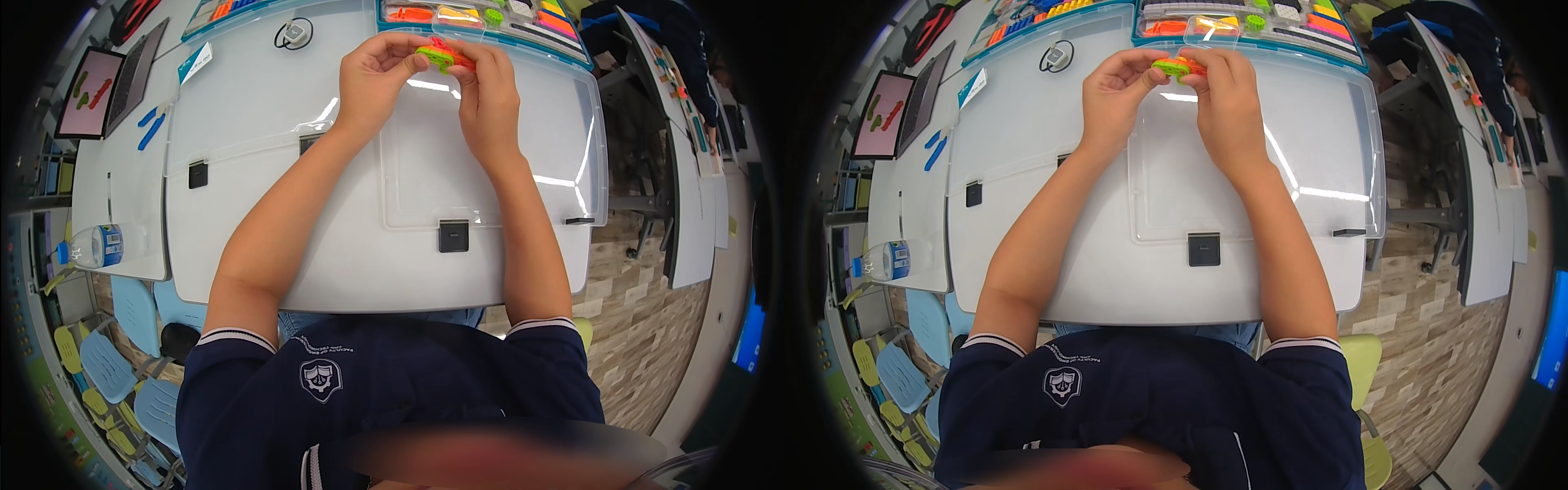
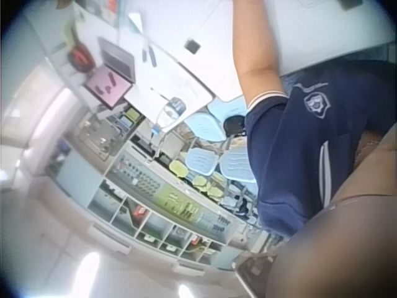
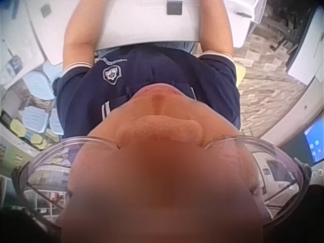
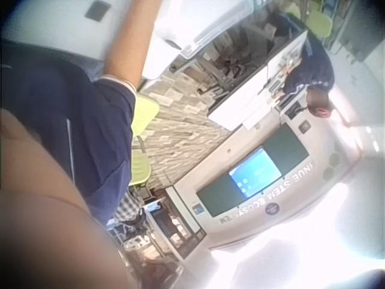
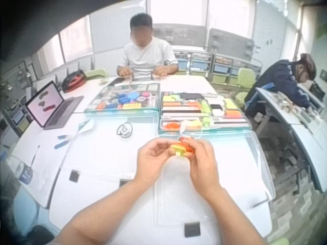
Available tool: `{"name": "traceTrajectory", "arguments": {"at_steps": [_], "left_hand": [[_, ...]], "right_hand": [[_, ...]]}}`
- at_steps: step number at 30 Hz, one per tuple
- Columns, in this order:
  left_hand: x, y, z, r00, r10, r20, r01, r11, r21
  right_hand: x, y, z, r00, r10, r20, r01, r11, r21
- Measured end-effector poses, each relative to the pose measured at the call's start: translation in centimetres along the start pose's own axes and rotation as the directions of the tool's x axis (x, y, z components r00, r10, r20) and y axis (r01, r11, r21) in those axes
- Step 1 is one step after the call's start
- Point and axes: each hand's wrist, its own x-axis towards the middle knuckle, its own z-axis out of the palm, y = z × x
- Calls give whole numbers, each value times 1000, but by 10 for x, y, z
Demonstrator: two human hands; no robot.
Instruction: The person assembles small colorful plastic pieces by snapping them together on a white table. They repeatedly pick up pieces from a clear organizer, connect them, and occasionally reference a laptop screen showing a diagram.
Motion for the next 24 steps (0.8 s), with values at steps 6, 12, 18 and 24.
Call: {"name": "traceTrajectory", "arguments": {"at_steps": [6, 12, 18, 24], "left_hand": [[2, -4, -2, 1000, 3, -9, -4, 1000, -29], [2, -1, 2, 998, -69, 4, 69, 997, -26], [-1, 3, 3, 977, -160, 139, 133, 974, 185], [-5, 1, 9, 963, -118, 243, -32, 843, 536]], "right_hand": [[1, 5, -2, 986, 166, -12, -160, 966, 202], [0, 14, 4, 953, 304, -4, -267, 841, 472], [0, 14, 2, 943, 333, 18, -295, 808, 510], [0, 15, -4, 965, 258, -47, -245, 951, 190]]}}
